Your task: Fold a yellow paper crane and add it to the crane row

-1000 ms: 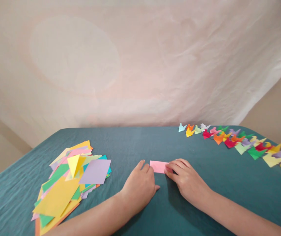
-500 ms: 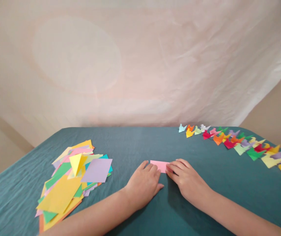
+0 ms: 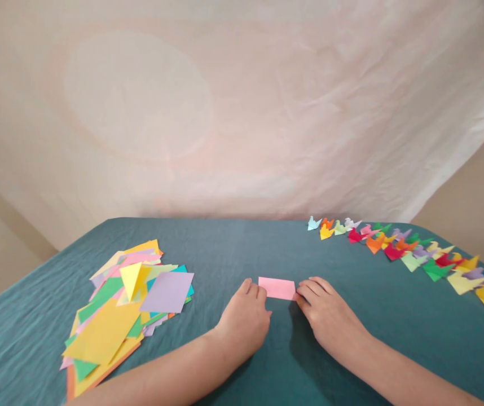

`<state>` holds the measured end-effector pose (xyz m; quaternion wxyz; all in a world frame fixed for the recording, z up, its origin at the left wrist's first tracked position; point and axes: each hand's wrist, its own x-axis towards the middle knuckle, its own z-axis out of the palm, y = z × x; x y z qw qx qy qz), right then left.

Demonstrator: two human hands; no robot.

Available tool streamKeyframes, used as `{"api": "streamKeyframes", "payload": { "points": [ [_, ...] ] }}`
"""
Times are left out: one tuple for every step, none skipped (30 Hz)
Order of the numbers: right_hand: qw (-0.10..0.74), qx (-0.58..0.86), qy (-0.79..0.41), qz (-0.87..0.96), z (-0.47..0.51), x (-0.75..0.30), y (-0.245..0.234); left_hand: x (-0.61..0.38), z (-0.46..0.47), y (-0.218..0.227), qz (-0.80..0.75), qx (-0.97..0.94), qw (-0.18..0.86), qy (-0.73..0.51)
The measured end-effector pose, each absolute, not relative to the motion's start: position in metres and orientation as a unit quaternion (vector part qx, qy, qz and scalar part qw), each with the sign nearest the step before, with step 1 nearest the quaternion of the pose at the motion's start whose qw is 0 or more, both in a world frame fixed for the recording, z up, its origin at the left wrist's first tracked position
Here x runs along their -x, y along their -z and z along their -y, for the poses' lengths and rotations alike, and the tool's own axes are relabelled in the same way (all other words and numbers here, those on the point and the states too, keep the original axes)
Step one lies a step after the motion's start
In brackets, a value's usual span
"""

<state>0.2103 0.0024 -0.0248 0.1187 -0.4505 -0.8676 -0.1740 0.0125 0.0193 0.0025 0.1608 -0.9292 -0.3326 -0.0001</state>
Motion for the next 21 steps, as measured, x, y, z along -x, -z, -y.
{"api": "streamKeyframes", "payload": {
  "points": [
    [0.124,0.454,0.166,0.866,-0.003,-0.211,0.025,-0.012,-0.019,-0.002,0.337,0.928,0.16,0.007],
    [0.131,0.46,0.155,0.864,-0.003,-0.213,0.024,-0.011,-0.02,-0.003,0.345,0.925,0.157,0.018],
    [0.14,0.469,0.142,0.861,-0.004,-0.215,0.022,-0.011,-0.021,-0.004,0.356,0.921,0.152,0.033],
    [0.152,0.479,0.128,0.855,-0.006,-0.217,0.019,-0.009,-0.022,-0.005,0.367,0.917,0.147,0.05],
    [0.163,0.493,0.113,0.847,-0.007,-0.219,0.016,-0.008,-0.024,-0.007,0.377,0.913,0.142,0.067],
    [0.176,0.507,0.098,0.838,-0.009,-0.221,0.012,-0.007,-0.027,-0.008,0.384,0.909,0.137,0.084],
    [0.186,0.519,0.078,0.83,-0.011,-0.222,0.008,-0.005,-0.03,-0.009,0.388,0.907,0.132,0.098],
    [0.198,0.529,0.058,0.823,-0.013,-0.223,0.005,-0.004,-0.032,-0.01,0.392,0.905,0.127,0.108],
    [0.208,0.534,0.036,0.818,-0.015,-0.224,0.002,-0.003,-0.035,-0.011,0.397,0.902,0.121,0.116],
    [0.219,0.535,0.015,0.815,-0.016,-0.223,0.001,-0.002,-0.037,-0.011,0.402,0.901,0.112,0.122],
    [0.228,0.533,-0.004,0.815,-0.018,-0.222,0.0,-0.001,-0.039,-0.01,0.404,0.9,0.099,0.128],
    [0.234,0.528,-0.022,0.816,-0.02,-0.221,0.0,0.0,-0.041,-0.009,0.403,0.901,0.084,0.135],
    [0.236,0.52,-0.039,0.82,-0.022,-0.219,0.001,0.001,-0.042,-0.009,0.397,0.904,0.068,0.143],
    [0.235,0.511,-0.054,0.825,-0.025,-0.217,0.002,0.001,-0.043,-0.008,0.389,0.907,0.054,0.151],
    [0.232,0.502,-0.07,0.83,-0.027,-0.214,0.004,0.002,-0.043,-0.007,0.38,0.91,0.042,0.161],
    [0.227,0.494,-0.086,0.835,-0.03,-0.212,0.005,0.002,-0.043,-0.006,0.369,0.913,0.031,0.17],
    [0.223,0.487,-0.103,0.838,-0.034,-0.209,0.006,0.002,-0.042,-0.006,0.359,0.916,0.022,0.177],
    [0.218,0.482,-0.12,0.84,-0.037,-0.207,0.006,0.003,-0.042,-0.006,0.35,0.919,0.013,0.183],
    [0.215,0.48,-0.136,0.84,-0.04,-0.204,0.006,0.003,-0.042,-0.006,0.343,0.921,0.006,0.187],
    [0.213,0.478,-0.149,0.839,-0.043,-0.202,0.006,0.003,-0.041,-0.006,0.338,0.922,-0.001,0.189],
    [0.212,0.48,-0.158,0.837,-0.045,-0.2,0.006,0.003,-0.041,-0.007,0.336,0.922,-0.005,0.19]
  ]
}}
